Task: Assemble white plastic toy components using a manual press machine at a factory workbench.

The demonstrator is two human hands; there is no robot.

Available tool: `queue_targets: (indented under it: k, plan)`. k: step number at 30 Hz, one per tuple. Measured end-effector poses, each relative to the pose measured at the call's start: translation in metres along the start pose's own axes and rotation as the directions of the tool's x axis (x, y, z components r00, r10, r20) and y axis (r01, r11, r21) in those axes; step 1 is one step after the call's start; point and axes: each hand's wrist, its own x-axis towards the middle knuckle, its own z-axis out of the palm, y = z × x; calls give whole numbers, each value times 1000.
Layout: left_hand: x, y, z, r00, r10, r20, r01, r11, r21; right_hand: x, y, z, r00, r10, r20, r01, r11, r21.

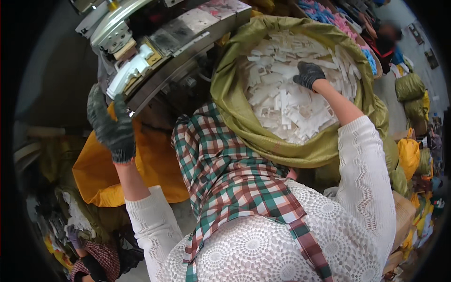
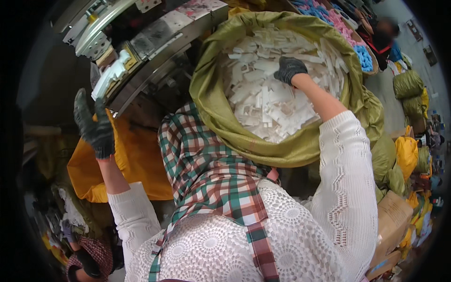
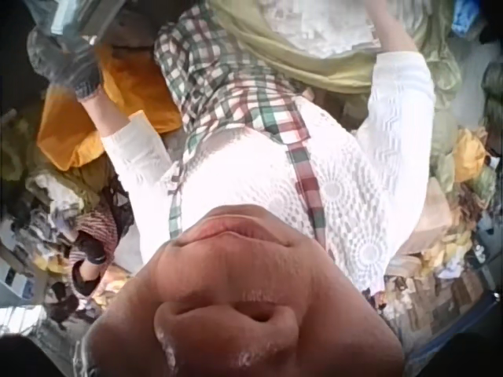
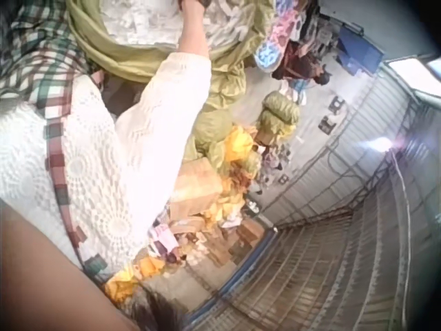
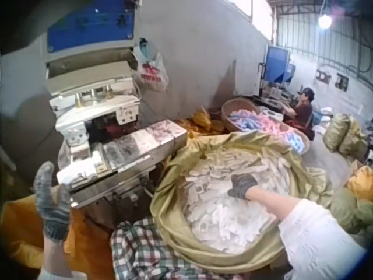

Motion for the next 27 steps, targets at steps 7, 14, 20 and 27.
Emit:
queue_targets:
  k: [7,14,20,27]
  plan:
    - [44,-22,19,698,-308,646,290,947,138,6,0,36,998,-64,-23,61,992,-107]
    - [38,-22,9,867,10,498,-178,940,291,-16,-22,-75,969,-109,223,-87,691,718]
    - [-37,-29,-48,912,-295,283,129,865,485,-38,-94,-122,601,-580,-550,780,274,563]
    - [-83,-98,-141,695,-623,360,95,575,812,18,-243,-133,214,-739,-639,977,157,147]
